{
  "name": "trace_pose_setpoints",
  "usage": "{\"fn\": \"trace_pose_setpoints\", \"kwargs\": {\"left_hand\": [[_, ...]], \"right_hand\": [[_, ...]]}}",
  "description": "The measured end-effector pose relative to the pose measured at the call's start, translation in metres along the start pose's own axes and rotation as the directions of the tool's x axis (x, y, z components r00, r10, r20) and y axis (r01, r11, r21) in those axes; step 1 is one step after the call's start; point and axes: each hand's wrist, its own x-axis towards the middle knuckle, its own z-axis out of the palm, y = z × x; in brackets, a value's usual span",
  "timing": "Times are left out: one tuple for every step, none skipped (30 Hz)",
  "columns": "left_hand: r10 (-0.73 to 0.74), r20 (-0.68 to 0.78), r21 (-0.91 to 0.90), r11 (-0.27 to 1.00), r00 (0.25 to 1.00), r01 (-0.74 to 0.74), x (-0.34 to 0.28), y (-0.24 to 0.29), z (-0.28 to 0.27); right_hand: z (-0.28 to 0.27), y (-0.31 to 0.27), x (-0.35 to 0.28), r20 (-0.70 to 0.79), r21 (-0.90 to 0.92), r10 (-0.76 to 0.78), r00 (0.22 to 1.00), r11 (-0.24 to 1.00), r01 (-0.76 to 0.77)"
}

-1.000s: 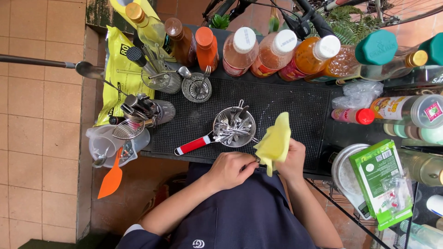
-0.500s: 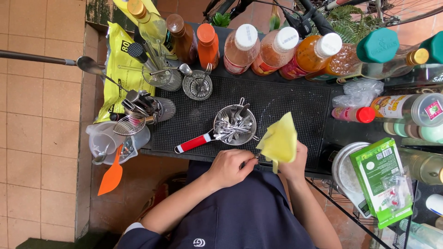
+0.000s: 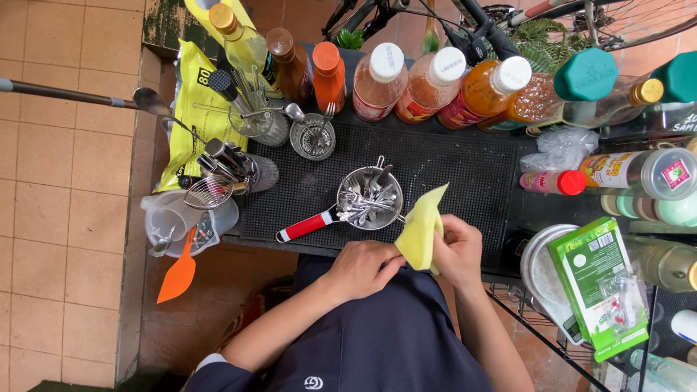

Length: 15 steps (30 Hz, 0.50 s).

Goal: Drying and wiping a metal fork and a glass cup using a yellow cloth on a counter.

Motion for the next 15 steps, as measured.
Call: {"fn": "trace_pose_setpoints", "kwargs": {"left_hand": [[0.013,-0.012,-0.009,1.000,1.000,-0.013,0.001,0.000,-0.001],[0.024,-0.023,-0.019,1.000,0.999,-0.024,0.000,0.001,0.000],[0.022,-0.023,-0.019,1.000,0.999,-0.022,0.000,0.000,0.000],[0.051,-0.062,-0.030,0.998,0.997,-0.053,-0.001,-0.001,0.001],[0.080,-0.102,-0.040,0.996,0.992,-0.085,-0.002,-0.001,0.001],[0.081,-0.102,-0.040,0.996,0.992,-0.085,-0.001,-0.001,0.001],[0.116,-0.136,-0.037,0.992,0.984,-0.122,-0.001,0.000,0.000],[0.152,-0.172,-0.030,0.987,0.973,-0.159,0.000,0.001,-0.001],[0.152,-0.173,-0.030,0.987,0.973,-0.159,-0.001,0.002,-0.002],[0.123,-0.163,-0.030,0.991,0.979,-0.129,-0.001,0.003,-0.002],[0.093,-0.154,-0.031,0.995,0.984,-0.099,-0.001,0.004,-0.002],[0.093,-0.152,-0.033,0.994,0.984,-0.099,-0.002,0.004,-0.001],[0.090,-0.168,-0.042,0.994,0.982,-0.099,-0.003,0.004,-0.001],[0.089,-0.183,-0.050,0.994,0.979,-0.099,-0.003,0.003,-0.001],[0.090,-0.179,-0.051,0.994,0.980,-0.100,-0.002,0.002,-0.002]], "right_hand": [[-0.001,-0.003,0.001,0.007,-0.089,-0.030,1.000,0.996,0.030],[-0.001,-0.005,0.000,0.015,-0.177,-0.054,0.998,0.983,0.056],[-0.003,0.003,-0.002,0.016,-0.176,-0.053,0.998,0.983,0.055],[-0.006,0.010,-0.005,-0.029,-0.278,-0.200,0.979,0.943,0.184],[-0.008,0.017,-0.008,-0.058,-0.381,-0.345,0.937,0.875,0.299],[-0.007,0.017,-0.010,-0.058,-0.382,-0.345,0.937,0.875,0.298],[-0.006,0.017,-0.011,-0.072,-0.355,-0.321,0.944,0.893,0.276],[-0.005,0.016,-0.012,-0.084,-0.327,-0.297,0.951,0.910,0.255],[-0.003,0.015,-0.013,-0.084,-0.327,-0.297,0.951,0.910,0.256],[-0.002,0.015,-0.013,-0.102,-0.284,-0.260,0.960,0.933,0.222],[-0.001,0.015,-0.014,-0.119,-0.241,-0.221,0.968,0.952,0.188],[-0.004,0.022,-0.013,-0.122,-0.242,-0.219,0.968,0.952,0.185],[-0.006,0.030,-0.012,-0.101,-0.072,-0.081,0.992,0.995,0.074],[-0.008,0.038,-0.010,-0.057,0.098,0.051,0.997,0.994,-0.046],[-0.011,0.040,-0.013,-0.062,0.098,0.052,0.997,0.994,-0.046]]}}
